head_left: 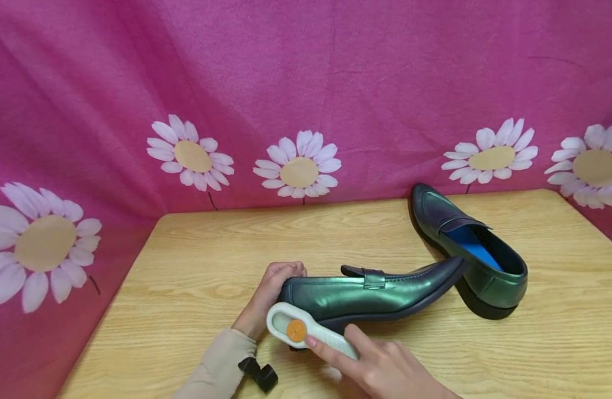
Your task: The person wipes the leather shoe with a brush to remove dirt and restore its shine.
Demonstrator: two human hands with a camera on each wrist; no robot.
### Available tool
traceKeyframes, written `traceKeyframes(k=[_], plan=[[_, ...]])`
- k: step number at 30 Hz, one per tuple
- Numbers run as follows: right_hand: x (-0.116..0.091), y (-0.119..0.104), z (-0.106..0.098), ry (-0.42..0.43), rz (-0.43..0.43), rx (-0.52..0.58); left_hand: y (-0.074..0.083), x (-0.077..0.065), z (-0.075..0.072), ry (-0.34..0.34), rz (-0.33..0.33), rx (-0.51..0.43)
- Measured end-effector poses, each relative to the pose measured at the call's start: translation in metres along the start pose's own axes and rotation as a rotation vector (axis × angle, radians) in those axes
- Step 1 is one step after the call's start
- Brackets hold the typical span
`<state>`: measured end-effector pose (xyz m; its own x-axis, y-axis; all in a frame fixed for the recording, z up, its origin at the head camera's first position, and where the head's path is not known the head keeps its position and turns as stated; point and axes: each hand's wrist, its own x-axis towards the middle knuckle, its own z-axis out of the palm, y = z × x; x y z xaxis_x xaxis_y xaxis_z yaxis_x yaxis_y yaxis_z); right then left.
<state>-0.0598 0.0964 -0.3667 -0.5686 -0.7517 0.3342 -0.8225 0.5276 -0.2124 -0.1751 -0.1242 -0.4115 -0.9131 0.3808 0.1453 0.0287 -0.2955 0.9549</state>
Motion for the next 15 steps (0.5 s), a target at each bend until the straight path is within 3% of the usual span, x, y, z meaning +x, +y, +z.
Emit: traceKeyframes(k=[4,10,15], plan=[[0.001,0.004,-0.004,0.088,0.009,-0.029,0.000,0.000,0.001,-0.012,0.006,0.020],[-0.004,0.014,-0.017,0.112,0.109,-0.039,-0.001,-0.001,0.000,0.093,-0.047,0.032],[-0.008,0.014,-0.013,0.098,0.007,0.019,-0.003,0.001,-0.003,0.039,-0.012,-0.005]])
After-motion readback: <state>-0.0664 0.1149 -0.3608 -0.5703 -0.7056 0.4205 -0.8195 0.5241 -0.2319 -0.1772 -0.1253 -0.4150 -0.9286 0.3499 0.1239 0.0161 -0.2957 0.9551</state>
